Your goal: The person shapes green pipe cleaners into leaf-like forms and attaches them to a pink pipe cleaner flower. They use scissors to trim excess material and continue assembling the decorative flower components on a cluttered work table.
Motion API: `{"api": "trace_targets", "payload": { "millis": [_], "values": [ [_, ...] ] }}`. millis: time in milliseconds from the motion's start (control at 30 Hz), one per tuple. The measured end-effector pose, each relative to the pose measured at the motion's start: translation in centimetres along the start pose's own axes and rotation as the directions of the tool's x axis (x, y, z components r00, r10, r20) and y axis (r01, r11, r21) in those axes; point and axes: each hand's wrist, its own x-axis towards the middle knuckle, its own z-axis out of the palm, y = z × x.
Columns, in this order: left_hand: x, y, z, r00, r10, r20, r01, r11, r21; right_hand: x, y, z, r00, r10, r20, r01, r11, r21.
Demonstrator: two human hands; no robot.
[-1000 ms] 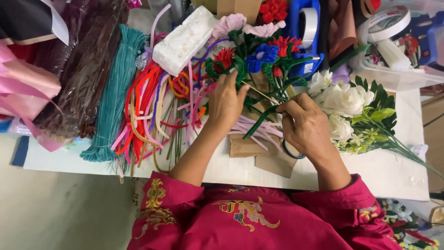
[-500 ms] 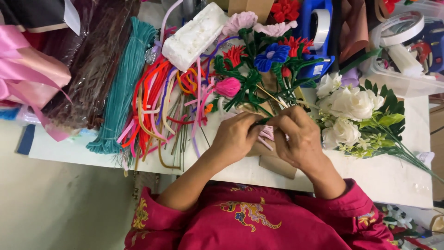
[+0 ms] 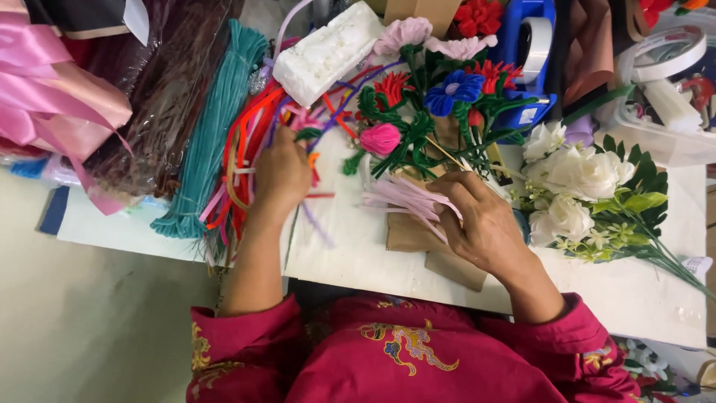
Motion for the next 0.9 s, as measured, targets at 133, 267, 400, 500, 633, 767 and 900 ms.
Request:
{"api": "trace_targets", "payload": {
  "millis": [133,267,400,500,633,767,900],
  "values": [
    [1.4,-1.1,-0.5,0.995,-0.100,0.010,0.099,0.993,0.062,-0.2,0.2,-0.3,0.999,0.034,0.016,-0.034,0.999,-0.007],
    [0.6,-0.6,-0.3,0.999,-0.019,-0.042,0.020,1.000,0.018,-0.4,0.6,-0.3,0.998,0.052,0.043,-0.051,0.998,-0.030],
    [0.6,-1.1,0.3,0.984,0.036,-0.172,-0.042,0.998,-0.035,-0.4,0.9,-0.1,0.996,0.054,0.071,-0.053,0.998,-0.022],
    [0.4,0.2,1.1,0.967,0.059,-0.248,-0.080,0.994,-0.075,-0.4,1.3,-0.4,0.996,0.068,0.057,-0.064,0.996,-0.055],
    [0.4,0.2,4.8,0.976,0.133,-0.173,-0.157,0.978,-0.137,-0.9,3.5,-0.8,0.977,0.215,0.007,-0.212,0.968,-0.131],
    [1.7,-2.1,7.8,0.992,0.101,-0.074,-0.100,0.995,0.012,-2.1,6.8,-2.1,0.936,0.332,-0.116,-0.348,0.923,-0.163],
    [2.6,-3.4,6.6,0.982,0.084,-0.169,-0.078,0.996,0.045,-3.3,8.5,-4.3,0.893,0.406,-0.194,-0.427,0.900,-0.083]
  ]
}}
